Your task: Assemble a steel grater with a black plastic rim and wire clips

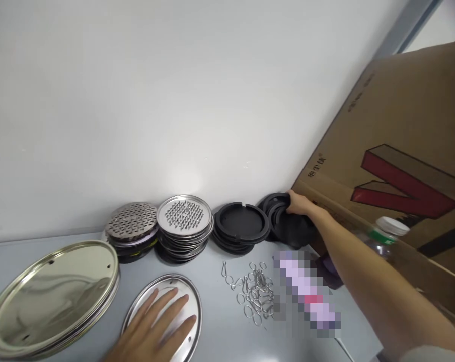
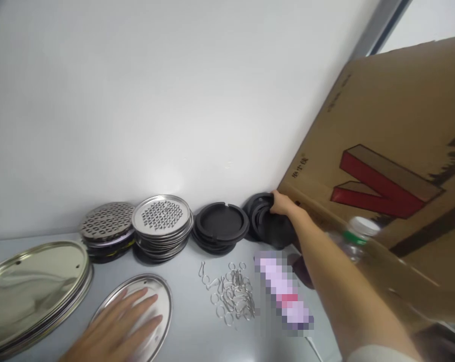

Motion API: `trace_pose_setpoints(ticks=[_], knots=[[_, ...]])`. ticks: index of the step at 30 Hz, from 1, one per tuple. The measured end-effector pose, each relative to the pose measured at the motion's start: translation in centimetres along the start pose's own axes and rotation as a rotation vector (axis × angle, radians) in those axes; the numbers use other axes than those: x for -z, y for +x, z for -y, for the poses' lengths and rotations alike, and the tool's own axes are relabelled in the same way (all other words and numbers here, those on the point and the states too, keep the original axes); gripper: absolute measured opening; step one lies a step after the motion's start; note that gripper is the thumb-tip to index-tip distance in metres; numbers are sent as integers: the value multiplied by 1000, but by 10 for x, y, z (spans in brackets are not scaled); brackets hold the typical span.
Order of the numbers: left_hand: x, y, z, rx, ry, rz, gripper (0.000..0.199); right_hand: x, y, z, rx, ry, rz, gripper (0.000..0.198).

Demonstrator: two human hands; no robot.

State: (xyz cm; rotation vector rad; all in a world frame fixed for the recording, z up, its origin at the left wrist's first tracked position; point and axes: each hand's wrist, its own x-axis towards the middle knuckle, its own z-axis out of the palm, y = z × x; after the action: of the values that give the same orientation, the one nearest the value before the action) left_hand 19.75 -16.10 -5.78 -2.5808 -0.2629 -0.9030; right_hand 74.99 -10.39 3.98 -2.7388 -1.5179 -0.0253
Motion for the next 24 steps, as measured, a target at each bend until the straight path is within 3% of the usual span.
trace_pose_setpoints(ticks=[7,11,14,18,21,24], knots=[[4,-4,-4,0,99,133,49,36,-13,4,-48,16,-149,39],[-1,-8,-6,0,80,126,49,79,-30,10,-52,46,-268,70],[-3,-6,-8,10,46,96,47,116,-45,23,-8,109,-315,83],[-3,-8,-9,31,-1,42,45,131,-65,66,123,235,-142,67],[-8,-20,-8,46,-46,15,45,112,-73,110,192,287,55,56],[-17,-34,-8,99,-92,25,50,85,-73,145,186,283,171,37]])
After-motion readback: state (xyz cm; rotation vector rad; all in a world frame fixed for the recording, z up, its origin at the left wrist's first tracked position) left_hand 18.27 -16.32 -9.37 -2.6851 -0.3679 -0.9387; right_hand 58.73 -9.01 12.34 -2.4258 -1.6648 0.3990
